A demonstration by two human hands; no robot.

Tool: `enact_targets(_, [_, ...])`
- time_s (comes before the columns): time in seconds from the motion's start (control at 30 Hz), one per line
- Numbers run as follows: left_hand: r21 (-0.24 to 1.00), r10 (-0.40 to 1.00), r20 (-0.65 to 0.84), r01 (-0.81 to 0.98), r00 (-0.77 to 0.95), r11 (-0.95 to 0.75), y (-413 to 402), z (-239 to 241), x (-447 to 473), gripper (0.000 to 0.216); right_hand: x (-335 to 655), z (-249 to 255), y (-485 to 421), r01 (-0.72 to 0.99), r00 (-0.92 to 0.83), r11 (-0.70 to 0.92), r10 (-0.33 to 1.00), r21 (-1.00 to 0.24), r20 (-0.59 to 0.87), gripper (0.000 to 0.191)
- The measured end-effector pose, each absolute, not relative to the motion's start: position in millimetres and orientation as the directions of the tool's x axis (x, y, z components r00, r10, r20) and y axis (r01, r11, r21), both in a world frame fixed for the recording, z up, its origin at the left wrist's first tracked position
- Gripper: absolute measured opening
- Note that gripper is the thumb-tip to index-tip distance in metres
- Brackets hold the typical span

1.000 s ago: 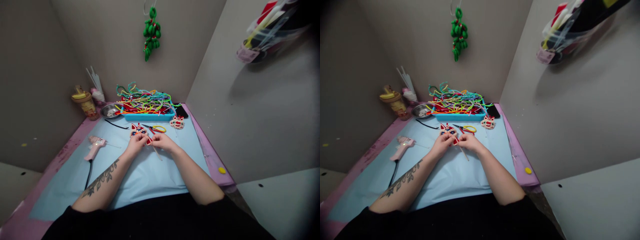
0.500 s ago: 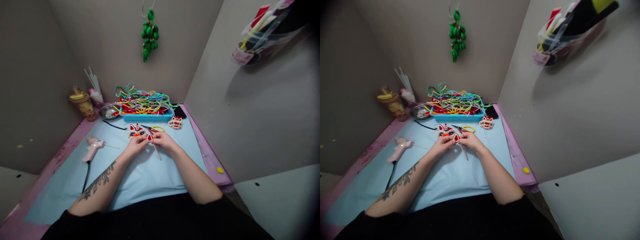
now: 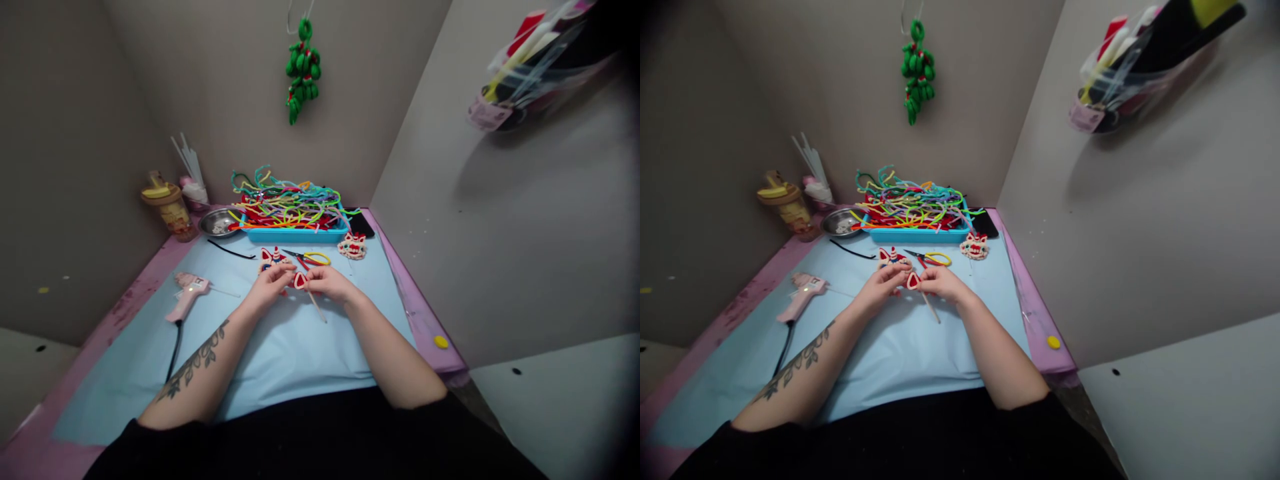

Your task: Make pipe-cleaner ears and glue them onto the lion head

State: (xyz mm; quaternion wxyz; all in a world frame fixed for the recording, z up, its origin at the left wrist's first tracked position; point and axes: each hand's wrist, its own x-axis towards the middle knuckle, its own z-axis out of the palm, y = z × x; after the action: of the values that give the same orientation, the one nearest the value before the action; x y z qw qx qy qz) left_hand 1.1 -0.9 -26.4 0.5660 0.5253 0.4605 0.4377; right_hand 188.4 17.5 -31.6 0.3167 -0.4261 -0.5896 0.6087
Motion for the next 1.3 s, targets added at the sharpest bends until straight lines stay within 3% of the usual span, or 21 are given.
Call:
enact_targets(0.2, [0.998,0.948,0.014,0.049,0.317,-0.031,4,-33,-6,0.049,188,-28,14,0.169,-0.475,-0.099,0.863,-0.981,-0.17,0.026])
enact_targets(0.37, [0.975,0.952,0.093,0.169,0.29,-0.147,4,-39,-5,0.039,184,-28,14,0.077,-0.462,-0.189,0.863,-0.979,-0.203,0.03])
enact_targets(0.53, [0.825,0.905,0.379,0.372,0.191,-0.424,-4,-37,-1,0.027,180,-32,14,0.003,-0.408,-0.198,0.895,-0.98,-0.182,0.028])
enact_targets(0.67, [0.728,0.857,0.478,0.457,0.193,-0.51,-11,-36,3,0.026,179,-37,15,-0.018,-0.394,-0.165,0.908,-0.986,-0.144,0.026])
enact_targets(0.93, [0.779,0.883,0.465,0.444,0.064,-0.443,-8,-38,1,0.028,185,-29,17,-0.006,-0.401,-0.149,0.906,-0.989,-0.134,0.024])
enact_targets(1.07, [0.822,0.94,0.332,0.464,0.081,-0.331,-2,-47,1,0.029,197,-21,20,-0.069,-0.33,-0.166,0.934,-0.984,-0.134,0.025])
enact_targets(1.17, [0.759,0.941,0.286,0.556,0.183,-0.339,-2,-52,3,0.028,201,-20,22,-0.108,-0.275,-0.187,0.949,-0.976,-0.151,0.025])
enact_targets(1.3, [0.695,0.917,0.354,0.605,0.183,-0.389,-5,-48,5,0.021,193,-25,21,-0.089,-0.241,-0.154,0.962,-0.984,-0.129,0.024])
